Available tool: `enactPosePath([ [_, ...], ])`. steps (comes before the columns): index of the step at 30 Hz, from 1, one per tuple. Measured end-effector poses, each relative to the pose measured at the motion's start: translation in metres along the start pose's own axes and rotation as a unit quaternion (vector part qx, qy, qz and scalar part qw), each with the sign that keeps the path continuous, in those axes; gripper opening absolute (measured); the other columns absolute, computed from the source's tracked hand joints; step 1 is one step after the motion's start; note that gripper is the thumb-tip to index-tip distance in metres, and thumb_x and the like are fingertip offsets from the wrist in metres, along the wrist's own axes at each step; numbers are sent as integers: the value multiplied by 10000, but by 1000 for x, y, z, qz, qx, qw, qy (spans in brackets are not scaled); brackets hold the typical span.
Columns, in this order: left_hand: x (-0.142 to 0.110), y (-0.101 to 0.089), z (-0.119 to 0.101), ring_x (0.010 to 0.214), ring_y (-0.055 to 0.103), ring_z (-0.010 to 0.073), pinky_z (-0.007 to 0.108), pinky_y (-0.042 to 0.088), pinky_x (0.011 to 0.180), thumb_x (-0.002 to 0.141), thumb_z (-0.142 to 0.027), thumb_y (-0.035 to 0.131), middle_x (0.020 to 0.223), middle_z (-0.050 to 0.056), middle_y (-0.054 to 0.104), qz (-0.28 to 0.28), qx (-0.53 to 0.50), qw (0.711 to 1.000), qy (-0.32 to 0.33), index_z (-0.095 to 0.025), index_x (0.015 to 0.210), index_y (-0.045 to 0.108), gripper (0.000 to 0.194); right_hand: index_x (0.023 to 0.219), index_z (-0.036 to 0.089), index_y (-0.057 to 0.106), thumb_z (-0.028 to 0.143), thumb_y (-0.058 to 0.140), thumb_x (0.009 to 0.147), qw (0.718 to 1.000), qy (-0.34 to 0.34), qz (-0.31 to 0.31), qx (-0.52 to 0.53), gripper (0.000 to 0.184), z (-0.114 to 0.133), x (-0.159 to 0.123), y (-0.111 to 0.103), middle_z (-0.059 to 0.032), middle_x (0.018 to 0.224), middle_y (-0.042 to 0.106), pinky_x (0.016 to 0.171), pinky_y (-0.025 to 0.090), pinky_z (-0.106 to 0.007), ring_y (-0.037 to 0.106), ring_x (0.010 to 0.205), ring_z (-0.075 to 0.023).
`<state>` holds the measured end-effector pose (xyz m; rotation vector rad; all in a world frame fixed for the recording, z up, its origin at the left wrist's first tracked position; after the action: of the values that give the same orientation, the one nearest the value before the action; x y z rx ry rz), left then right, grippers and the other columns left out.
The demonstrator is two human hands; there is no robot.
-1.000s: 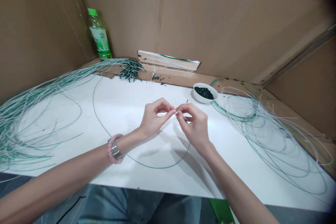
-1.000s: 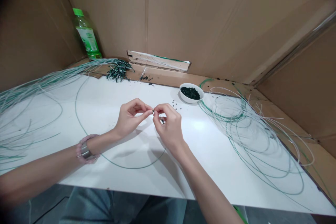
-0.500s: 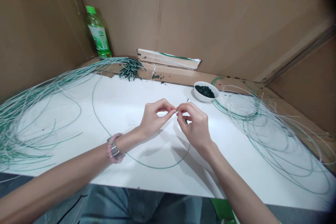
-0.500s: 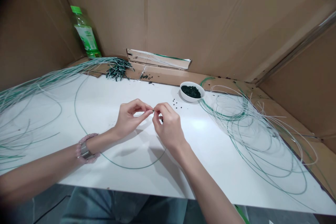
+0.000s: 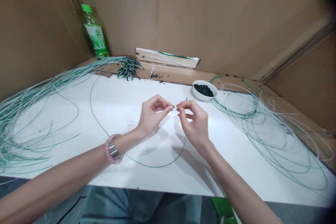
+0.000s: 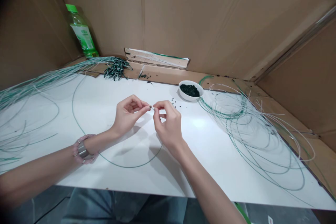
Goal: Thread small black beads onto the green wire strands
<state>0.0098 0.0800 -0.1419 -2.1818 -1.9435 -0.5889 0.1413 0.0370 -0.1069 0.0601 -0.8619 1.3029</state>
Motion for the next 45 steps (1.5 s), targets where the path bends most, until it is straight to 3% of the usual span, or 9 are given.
enactPosePath([
  [16, -1, 2, -2, 695, 637, 109, 230, 528, 688, 716, -174, 690, 699, 11, 647, 14, 19, 1000, 18, -160, 631, 456, 248, 805, 198, 517, 109, 467, 815, 995, -87, 17, -45, 102, 10, -2, 4, -23, 775, 605, 629, 565, -272, 570, 721, -135],
  [28, -2, 3, -4, 665, 624, 104, 231, 516, 676, 725, -168, 678, 694, 11, 656, 11, 36, 999, 30, -165, 609, 427, 276, 783, 191, 521, 124, 502, 807, 998, -48, 37, -10, 74, 6, -3, 8, -4, 729, 590, 656, 571, -257, 573, 666, -112],
  [31, -2, 1, -4, 682, 636, 108, 228, 522, 682, 718, -171, 690, 707, 17, 667, 2, 35, 999, 37, -165, 616, 437, 273, 795, 190, 523, 129, 505, 813, 999, -45, -2, -13, 66, 4, -2, -1, -7, 738, 593, 658, 566, -264, 592, 687, -121],
  [33, -1, 0, -4, 699, 644, 111, 227, 526, 693, 712, -168, 698, 719, 22, 675, -4, 35, 999, 39, -164, 617, 441, 274, 803, 189, 529, 129, 508, 815, 997, -58, -26, -42, 65, 4, -1, -6, -14, 748, 600, 671, 557, -288, 596, 708, -136],
  [38, -2, 0, -3, 690, 644, 113, 232, 527, 690, 710, -167, 701, 712, 25, 678, -2, 34, 999, 40, -166, 613, 430, 288, 811, 192, 546, 109, 506, 811, 985, -133, -11, -113, 92, 13, -1, -5, -32, 754, 632, 665, 522, -312, 574, 732, -167],
  [45, -2, 1, -5, 673, 640, 113, 236, 529, 674, 708, -182, 704, 688, 18, 671, 1, 33, 999, 34, -172, 599, 406, 318, 826, 209, 567, 106, 503, 811, 986, -128, 7, -107, 121, 16, -2, -1, -32, 771, 655, 669, 501, -320, 566, 755, -179],
])
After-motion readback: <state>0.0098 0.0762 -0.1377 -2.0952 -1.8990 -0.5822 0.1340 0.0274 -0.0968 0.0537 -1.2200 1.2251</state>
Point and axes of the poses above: each hand's wrist, its own x-axis towards the middle knuckle, its own y-axis out of the palm, z = x × y, the point moved 7 cm from there along x, towards the middle knuckle
